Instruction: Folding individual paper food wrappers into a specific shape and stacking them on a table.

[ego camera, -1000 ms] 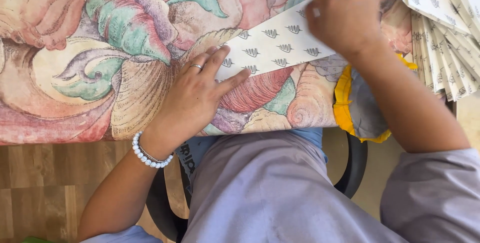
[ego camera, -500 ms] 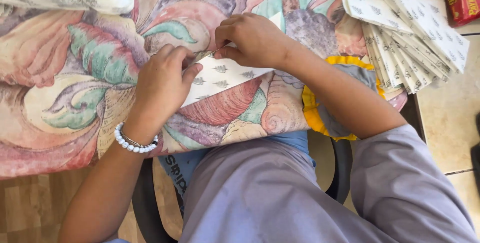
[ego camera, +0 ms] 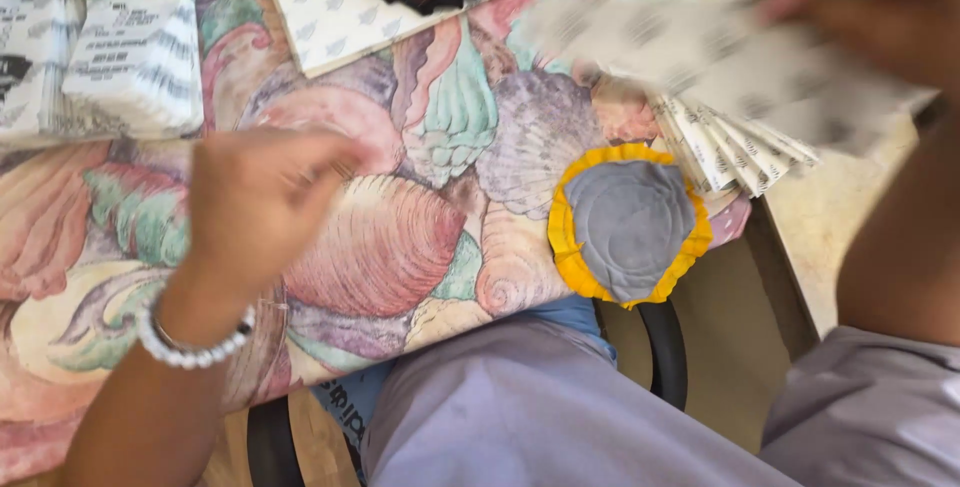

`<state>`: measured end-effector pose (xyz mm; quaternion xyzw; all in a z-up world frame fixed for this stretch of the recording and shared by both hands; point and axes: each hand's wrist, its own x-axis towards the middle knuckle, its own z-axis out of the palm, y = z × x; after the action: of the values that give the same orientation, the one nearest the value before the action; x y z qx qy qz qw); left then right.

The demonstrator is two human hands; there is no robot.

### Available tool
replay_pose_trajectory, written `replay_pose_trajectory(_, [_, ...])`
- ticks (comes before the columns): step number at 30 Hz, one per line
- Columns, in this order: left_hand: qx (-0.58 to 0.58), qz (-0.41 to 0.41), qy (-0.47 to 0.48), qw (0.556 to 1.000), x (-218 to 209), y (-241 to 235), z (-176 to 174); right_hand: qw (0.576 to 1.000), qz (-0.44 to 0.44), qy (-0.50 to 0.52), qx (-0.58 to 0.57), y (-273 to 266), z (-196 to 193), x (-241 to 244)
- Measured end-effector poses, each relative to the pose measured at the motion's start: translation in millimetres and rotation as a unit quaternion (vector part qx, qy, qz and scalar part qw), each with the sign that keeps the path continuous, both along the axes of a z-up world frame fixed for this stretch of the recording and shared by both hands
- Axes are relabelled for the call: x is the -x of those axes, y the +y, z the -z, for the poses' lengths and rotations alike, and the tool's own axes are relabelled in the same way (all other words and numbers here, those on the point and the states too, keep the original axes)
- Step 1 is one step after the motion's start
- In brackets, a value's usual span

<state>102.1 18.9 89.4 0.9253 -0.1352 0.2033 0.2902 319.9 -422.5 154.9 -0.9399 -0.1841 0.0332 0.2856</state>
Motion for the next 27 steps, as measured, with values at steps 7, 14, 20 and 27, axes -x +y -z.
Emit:
replay_pose_trajectory(7, [-0.106, -0.090, 0.041, 0.989, -101, 62, 52, 0.995, 0.084, -0.011, 0.051, -99, 76, -109])
replay_pose_trajectory(14, [-0.190, -0.104, -0.043, 0.975, -111, 65, 84, 0.918, -0.218, -0.330, 0.027, 118, 82, -69])
replay_pose_trajectory(20, [-0.102, -0.148, -0.025, 0.983, -99, 50, 61, 0.872, -0.411, -0.267, 0.006, 308, 137, -30])
replay_pose_trajectory(27, [-0.087, -0.237, -0.037, 0.967, -115, 63, 99, 0.944, -0.315, -0.095, -0.028, 339, 140, -39])
